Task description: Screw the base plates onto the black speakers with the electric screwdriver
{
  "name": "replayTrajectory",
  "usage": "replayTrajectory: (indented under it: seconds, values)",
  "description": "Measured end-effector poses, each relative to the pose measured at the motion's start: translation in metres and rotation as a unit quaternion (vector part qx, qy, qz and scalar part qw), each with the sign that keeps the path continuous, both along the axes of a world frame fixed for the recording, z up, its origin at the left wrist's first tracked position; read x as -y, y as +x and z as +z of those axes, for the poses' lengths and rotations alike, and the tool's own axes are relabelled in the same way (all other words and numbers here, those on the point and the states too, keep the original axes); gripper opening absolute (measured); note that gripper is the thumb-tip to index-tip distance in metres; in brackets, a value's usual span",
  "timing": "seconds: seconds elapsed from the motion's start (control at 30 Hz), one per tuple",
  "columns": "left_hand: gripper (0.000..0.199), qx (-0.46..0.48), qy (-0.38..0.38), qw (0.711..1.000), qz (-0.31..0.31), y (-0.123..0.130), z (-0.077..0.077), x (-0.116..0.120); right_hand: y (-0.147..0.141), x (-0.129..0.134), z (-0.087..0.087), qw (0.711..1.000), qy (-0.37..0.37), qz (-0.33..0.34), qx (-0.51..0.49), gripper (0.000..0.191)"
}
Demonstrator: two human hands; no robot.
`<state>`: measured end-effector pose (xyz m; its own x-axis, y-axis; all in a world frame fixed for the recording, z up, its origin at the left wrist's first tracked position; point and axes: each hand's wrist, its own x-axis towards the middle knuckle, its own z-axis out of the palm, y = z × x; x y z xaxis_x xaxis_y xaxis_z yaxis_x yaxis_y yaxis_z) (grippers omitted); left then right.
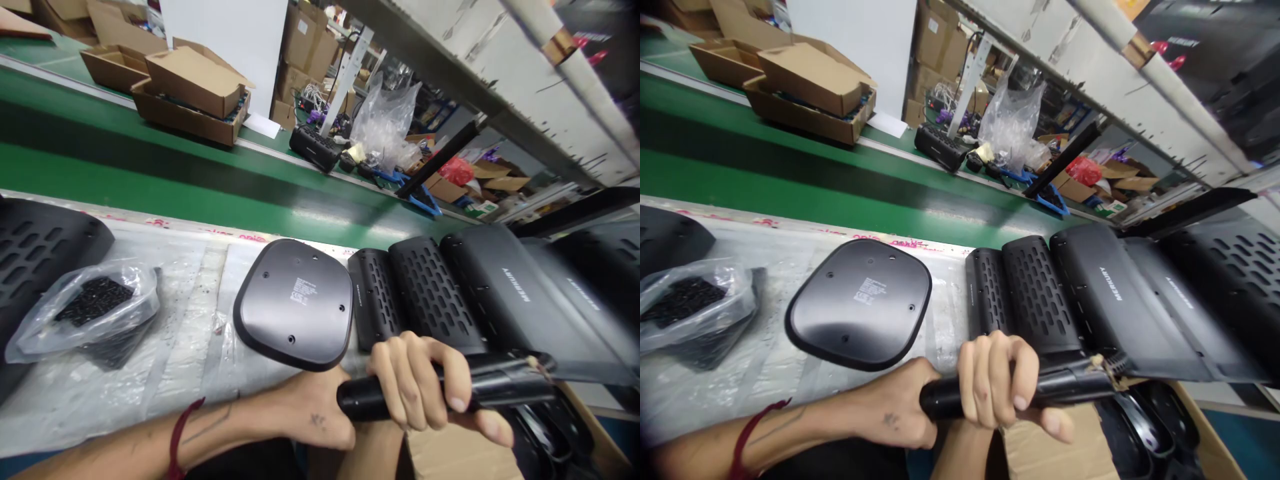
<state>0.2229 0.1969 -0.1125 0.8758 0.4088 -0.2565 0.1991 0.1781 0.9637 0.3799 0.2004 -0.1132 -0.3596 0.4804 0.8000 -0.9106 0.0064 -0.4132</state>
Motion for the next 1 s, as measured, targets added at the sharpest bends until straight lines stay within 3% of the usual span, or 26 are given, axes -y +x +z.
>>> replayTrajectory:
  seconds: [0.27,0.47,0.67,0.87,0.93,1.0]
  values:
    - [0.018,0.013,0.093,0.987,0.126,0.005,-0.019,0.015,0.004,0.002,0.001,0.998,-0.021,-0.066,0.011,0.03]
    - [0.016,0.006,0.124,0.981,0.15,0.007,-0.023,0.024,0.008,0.005,-0.011,0.999,0.001,-0.046,-0.009,0.031]
    - [0.014,-0.014,0.135,0.979,0.15,0.005,-0.024,0.021,0.003,0.009,0.0,0.993,-0.037,-0.102,0.044,0.03]
    - [0.023,0.003,0.105,0.992,0.076,0.0,-0.014,0.01,-0.002,0.007,0.003,0.997,-0.027,-0.071,0.019,0.025]
    - [0.018,-0.01,0.115,0.99,0.077,-0.003,-0.006,0.011,0.004,0.011,0.015,0.997,-0.026,-0.061,0.046,0.024]
    - [0.011,-0.034,0.166,0.98,0.103,-0.012,0.005,0.018,0.013,0.013,0.036,0.989,-0.039,-0.092,0.11,0.023]
